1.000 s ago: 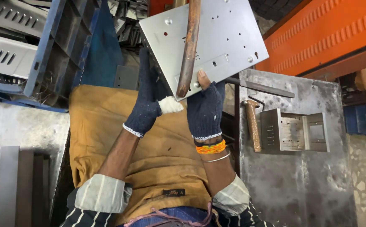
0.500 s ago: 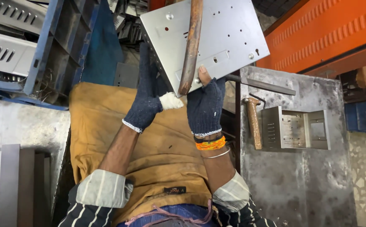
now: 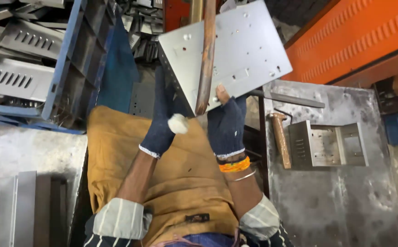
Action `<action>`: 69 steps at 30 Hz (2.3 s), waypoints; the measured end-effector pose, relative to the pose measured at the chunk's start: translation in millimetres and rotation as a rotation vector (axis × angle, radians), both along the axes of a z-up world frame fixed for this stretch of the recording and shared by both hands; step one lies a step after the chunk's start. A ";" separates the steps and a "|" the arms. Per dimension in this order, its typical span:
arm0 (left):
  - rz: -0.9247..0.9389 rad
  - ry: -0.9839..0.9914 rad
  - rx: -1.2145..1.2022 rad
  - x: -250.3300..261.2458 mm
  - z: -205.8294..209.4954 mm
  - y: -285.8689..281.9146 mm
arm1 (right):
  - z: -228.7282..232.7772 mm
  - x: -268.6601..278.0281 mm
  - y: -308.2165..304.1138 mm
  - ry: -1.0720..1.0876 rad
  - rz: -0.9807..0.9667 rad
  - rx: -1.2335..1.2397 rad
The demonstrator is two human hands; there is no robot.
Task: The person repeatedly picks rectangular metal panels from a blue bin, positions them against a vertical bending tool, and bends them into L-shaped pieces. The bent pieces are placed on a nearby metal table. The process is repeated for multiple panels throughout the clip.
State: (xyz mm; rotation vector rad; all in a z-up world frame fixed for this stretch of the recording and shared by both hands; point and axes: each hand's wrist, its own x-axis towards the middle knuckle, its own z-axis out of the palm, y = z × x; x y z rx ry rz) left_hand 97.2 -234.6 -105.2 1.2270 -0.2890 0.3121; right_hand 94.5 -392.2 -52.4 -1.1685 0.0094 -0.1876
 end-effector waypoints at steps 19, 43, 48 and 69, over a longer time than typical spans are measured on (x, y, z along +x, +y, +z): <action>-0.016 0.138 -0.070 -23.0 4.3 29.5 | 25.6 -16.0 -56.9 0.181 0.257 0.211; -0.088 -0.058 -0.147 -27.6 30.6 -10.7 | 45.3 13.5 -84.2 0.105 0.153 -0.301; -0.031 -0.023 -0.146 -28.5 7.1 -13.3 | 41.7 20.4 -90.7 0.086 0.169 -0.379; 0.151 -0.017 0.328 -41.8 44.5 -37.5 | 51.8 62.6 -102.1 0.040 0.333 -0.327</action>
